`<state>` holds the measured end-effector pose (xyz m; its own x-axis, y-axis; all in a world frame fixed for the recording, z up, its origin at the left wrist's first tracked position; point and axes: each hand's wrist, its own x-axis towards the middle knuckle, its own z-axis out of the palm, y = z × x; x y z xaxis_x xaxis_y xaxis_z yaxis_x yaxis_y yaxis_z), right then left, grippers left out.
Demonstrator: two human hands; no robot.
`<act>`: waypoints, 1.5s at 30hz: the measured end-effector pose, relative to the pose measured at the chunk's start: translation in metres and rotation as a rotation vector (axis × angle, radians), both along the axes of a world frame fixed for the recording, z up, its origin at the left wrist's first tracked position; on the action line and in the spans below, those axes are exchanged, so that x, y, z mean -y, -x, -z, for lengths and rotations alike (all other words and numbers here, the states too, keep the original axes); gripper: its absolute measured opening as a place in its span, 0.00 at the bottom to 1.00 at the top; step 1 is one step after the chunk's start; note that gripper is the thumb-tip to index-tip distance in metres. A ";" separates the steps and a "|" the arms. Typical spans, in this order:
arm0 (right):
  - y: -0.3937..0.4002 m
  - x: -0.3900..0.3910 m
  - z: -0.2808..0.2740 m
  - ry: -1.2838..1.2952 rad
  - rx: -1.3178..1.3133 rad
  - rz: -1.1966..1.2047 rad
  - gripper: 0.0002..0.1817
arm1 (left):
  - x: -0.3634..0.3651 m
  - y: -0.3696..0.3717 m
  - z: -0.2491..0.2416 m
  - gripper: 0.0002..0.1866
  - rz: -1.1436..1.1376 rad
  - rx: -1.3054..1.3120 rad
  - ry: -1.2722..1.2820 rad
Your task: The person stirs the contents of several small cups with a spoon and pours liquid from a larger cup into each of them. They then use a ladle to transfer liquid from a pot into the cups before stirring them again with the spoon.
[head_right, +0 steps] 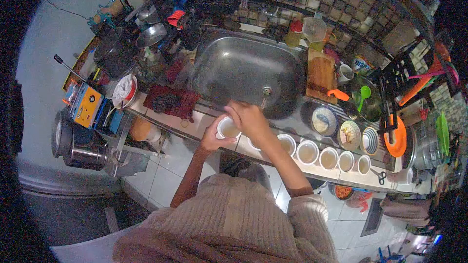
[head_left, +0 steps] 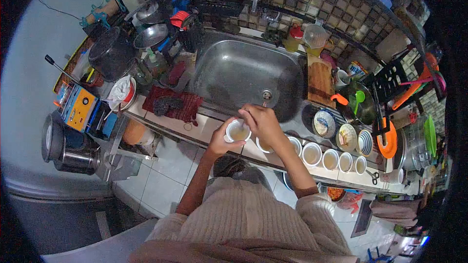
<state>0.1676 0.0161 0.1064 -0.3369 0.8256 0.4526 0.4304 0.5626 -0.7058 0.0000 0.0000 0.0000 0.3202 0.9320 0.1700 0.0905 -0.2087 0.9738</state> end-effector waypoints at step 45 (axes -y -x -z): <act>0.012 0.010 0.006 0.017 0.083 0.035 0.09 | 0.000 0.007 -0.010 0.42 0.003 -0.087 -0.021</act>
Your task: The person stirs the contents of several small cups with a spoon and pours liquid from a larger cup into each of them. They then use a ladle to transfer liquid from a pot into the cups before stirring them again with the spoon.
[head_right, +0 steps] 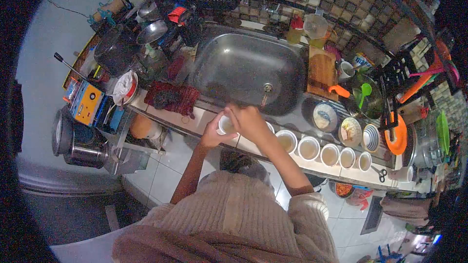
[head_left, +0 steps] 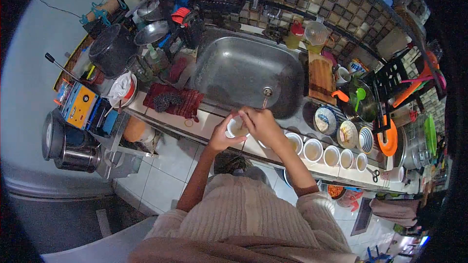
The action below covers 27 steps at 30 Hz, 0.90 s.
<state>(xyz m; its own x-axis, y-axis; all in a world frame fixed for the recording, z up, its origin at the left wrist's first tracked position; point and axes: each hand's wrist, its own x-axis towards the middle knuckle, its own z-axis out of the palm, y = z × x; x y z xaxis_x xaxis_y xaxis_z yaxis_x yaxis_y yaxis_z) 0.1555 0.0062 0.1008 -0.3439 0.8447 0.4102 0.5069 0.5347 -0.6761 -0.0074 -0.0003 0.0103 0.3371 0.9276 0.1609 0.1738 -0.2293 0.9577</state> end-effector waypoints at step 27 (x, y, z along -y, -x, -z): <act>-0.025 0.024 -0.031 -0.097 -0.002 -0.013 0.09 | 0.001 -0.006 -0.004 0.40 0.004 0.059 -0.051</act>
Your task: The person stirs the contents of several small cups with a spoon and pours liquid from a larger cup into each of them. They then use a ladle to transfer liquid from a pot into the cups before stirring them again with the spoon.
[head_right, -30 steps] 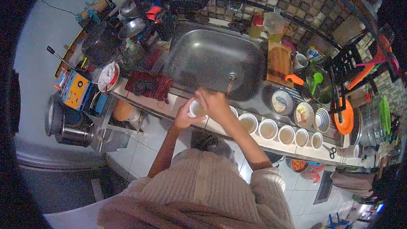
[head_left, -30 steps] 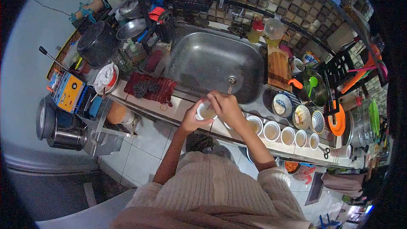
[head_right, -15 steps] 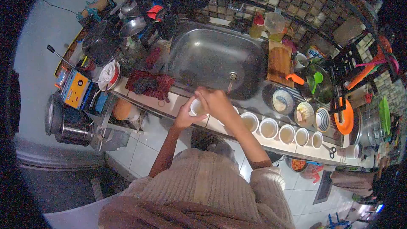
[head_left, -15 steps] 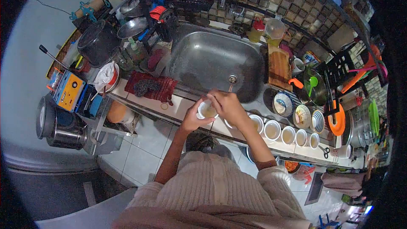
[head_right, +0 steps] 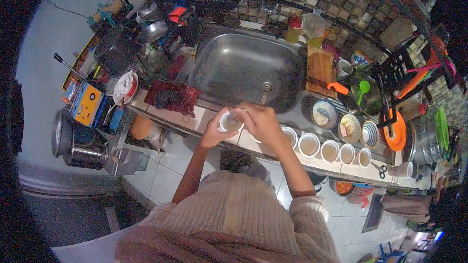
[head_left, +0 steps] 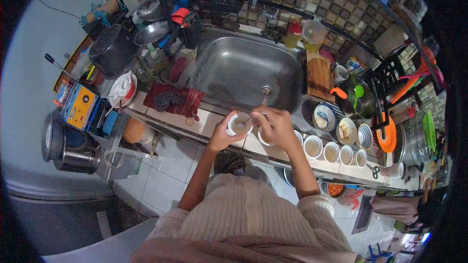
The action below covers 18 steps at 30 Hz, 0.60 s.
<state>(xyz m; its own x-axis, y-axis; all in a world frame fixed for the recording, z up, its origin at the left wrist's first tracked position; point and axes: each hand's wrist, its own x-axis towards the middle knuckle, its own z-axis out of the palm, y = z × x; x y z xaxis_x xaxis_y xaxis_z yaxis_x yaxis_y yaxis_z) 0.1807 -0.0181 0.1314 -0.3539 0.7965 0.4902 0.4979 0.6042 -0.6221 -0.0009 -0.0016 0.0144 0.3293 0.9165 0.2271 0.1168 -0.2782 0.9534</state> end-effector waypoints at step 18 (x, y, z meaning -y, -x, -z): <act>-0.043 0.042 0.028 0.050 -0.811 0.331 0.11 | 0.007 -0.016 0.016 0.40 -0.161 -0.097 -0.172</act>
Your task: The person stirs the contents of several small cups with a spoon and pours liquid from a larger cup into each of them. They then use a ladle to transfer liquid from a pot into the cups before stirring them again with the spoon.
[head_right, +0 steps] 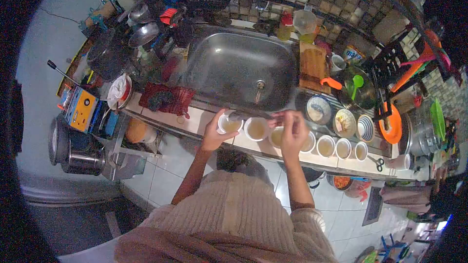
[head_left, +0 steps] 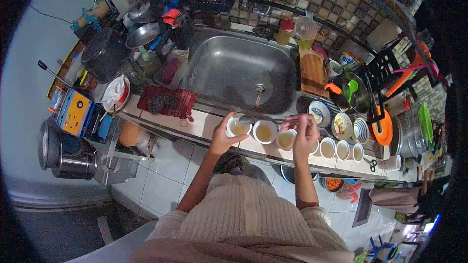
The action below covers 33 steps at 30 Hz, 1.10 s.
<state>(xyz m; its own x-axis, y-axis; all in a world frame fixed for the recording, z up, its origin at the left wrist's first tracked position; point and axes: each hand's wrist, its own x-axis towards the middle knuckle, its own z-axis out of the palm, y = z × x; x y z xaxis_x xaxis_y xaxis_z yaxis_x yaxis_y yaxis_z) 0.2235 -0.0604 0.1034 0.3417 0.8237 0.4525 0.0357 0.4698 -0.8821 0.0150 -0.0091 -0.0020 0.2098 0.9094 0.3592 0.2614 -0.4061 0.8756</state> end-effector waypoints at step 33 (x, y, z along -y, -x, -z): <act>-0.053 -0.005 0.047 0.316 -0.273 0.234 0.14 | 0.001 -0.003 -0.006 0.40 0.126 0.121 0.142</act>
